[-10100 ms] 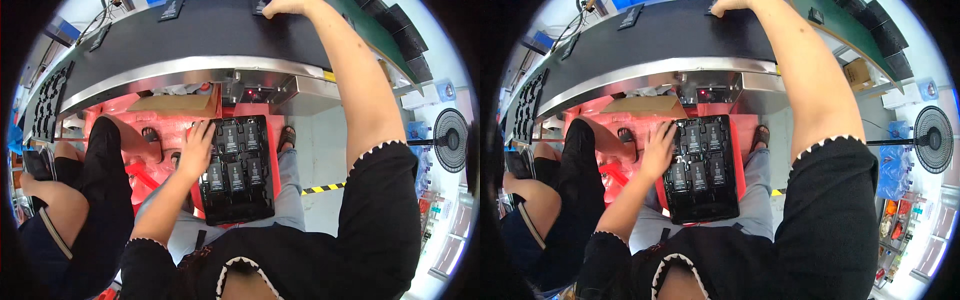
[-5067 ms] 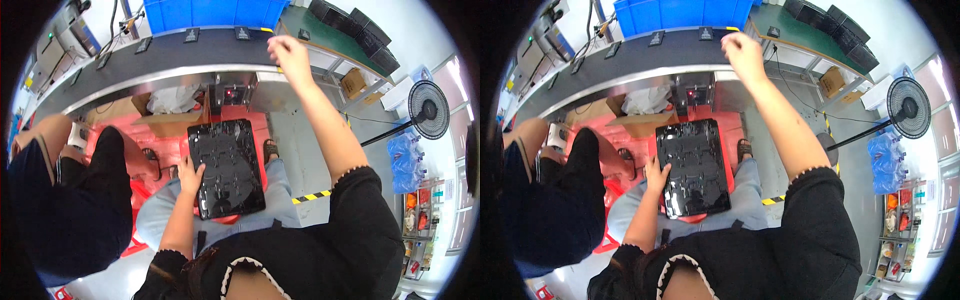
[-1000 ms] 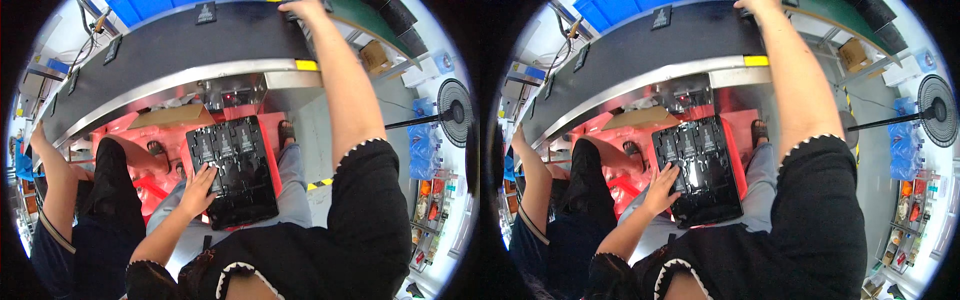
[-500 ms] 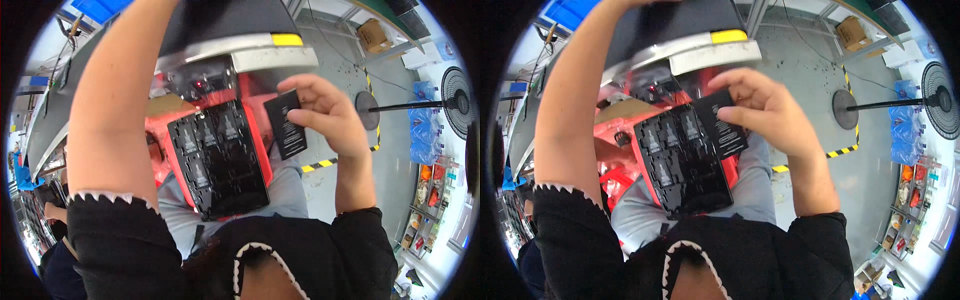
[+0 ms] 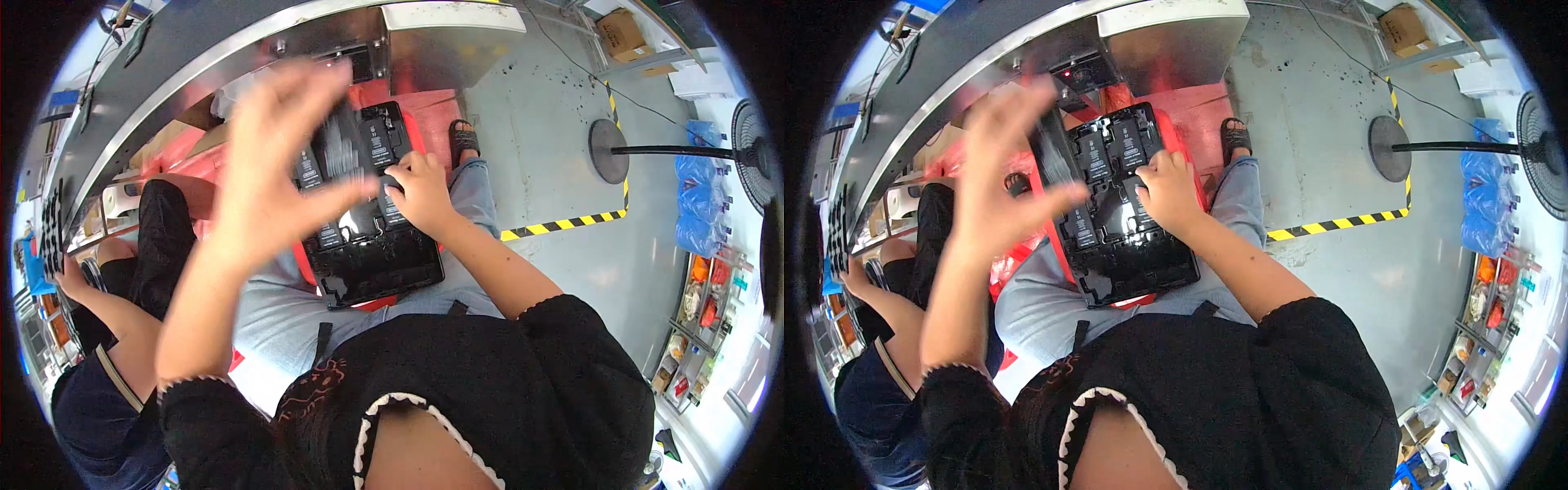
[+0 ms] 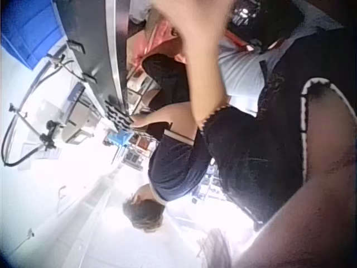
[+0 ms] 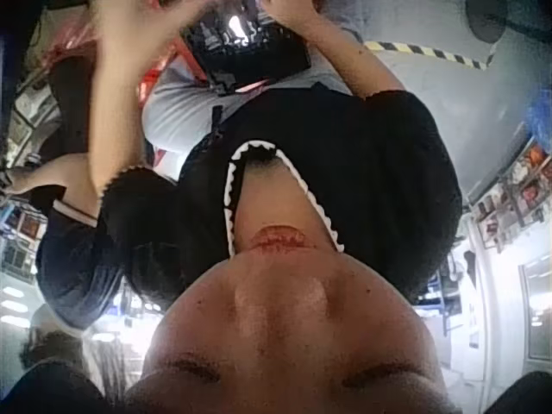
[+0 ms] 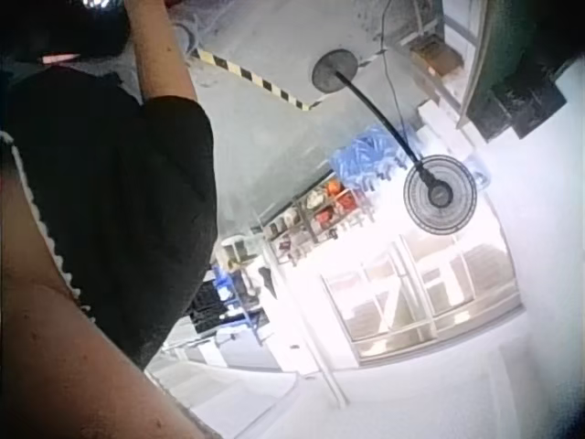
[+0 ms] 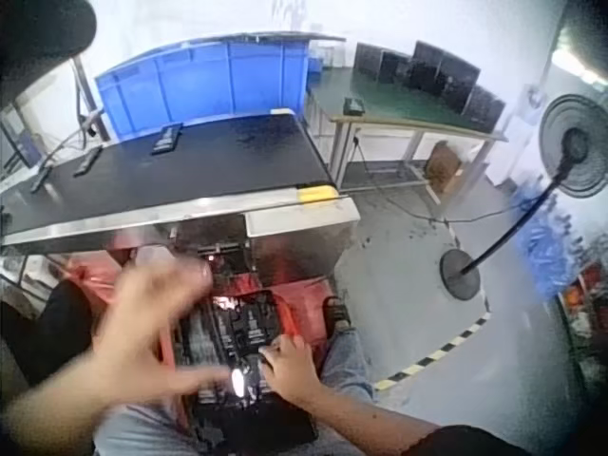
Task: The person sits on a red stool and repeatedly picks up small black electronic modules from a blue bin. They place each module into a black plastic tray resting on their lap, arranging them in rows. The person continues this repetitive pick-and-place process until the tray is filled.
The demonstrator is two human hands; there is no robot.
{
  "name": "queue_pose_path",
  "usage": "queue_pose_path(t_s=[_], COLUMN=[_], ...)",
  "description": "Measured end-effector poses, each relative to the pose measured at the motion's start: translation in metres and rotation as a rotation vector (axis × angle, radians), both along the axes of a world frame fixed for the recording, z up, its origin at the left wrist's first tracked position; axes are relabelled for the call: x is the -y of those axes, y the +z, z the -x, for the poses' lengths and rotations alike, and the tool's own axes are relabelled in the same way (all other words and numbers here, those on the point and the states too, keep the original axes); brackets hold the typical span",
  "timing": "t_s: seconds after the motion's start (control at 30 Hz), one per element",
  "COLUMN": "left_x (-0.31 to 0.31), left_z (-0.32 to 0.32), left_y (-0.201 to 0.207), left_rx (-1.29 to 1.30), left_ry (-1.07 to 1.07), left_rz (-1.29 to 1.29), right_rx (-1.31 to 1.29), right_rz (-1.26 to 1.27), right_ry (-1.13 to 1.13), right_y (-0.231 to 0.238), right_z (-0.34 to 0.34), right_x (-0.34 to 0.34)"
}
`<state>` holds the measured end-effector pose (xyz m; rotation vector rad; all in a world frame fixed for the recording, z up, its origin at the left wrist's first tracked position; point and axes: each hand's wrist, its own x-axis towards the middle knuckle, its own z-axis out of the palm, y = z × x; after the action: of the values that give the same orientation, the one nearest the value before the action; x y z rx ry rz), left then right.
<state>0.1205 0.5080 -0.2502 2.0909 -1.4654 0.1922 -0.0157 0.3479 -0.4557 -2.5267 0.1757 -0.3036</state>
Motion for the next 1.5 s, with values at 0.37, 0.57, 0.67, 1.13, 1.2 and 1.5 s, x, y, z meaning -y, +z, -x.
queue_pose_path(t_s=[0.37, 0.57, 0.67, 1.13, 1.2, 1.5], left_x=[-0.064, -0.041, -0.047, -0.036, -0.026, 0.113], left_z=[0.074, 0.084, 0.088, 0.055, 0.027, -0.278], left_y=[-0.198, -0.198, -0.193, -0.134, -0.065, 0.036], left_rx=[-0.257, -0.349, -0.314, -0.397, -0.469, -0.118], left_ry=[0.114, 0.196, 0.255, 0.080, 0.046, 0.226], left_rz=[-0.238, -0.218, -0.324, -0.313, -0.152, -0.295], right_rx=[0.447, 0.510, 0.006, 0.265, 0.290, -0.426], right_rz=[-0.207, -0.099, 0.140, -1.074, -0.897, 0.156], right_ry=[0.034, -0.092, -0.282, 0.101, 0.040, -0.068], right_y=[0.214, 0.252, 0.230, 0.247, 0.248, 0.293], right_z=[-0.065, -0.251, -0.342, -0.240, -0.217, -0.259], right_x=[0.066, 0.144, 0.139, 0.140, 0.139, 0.131])
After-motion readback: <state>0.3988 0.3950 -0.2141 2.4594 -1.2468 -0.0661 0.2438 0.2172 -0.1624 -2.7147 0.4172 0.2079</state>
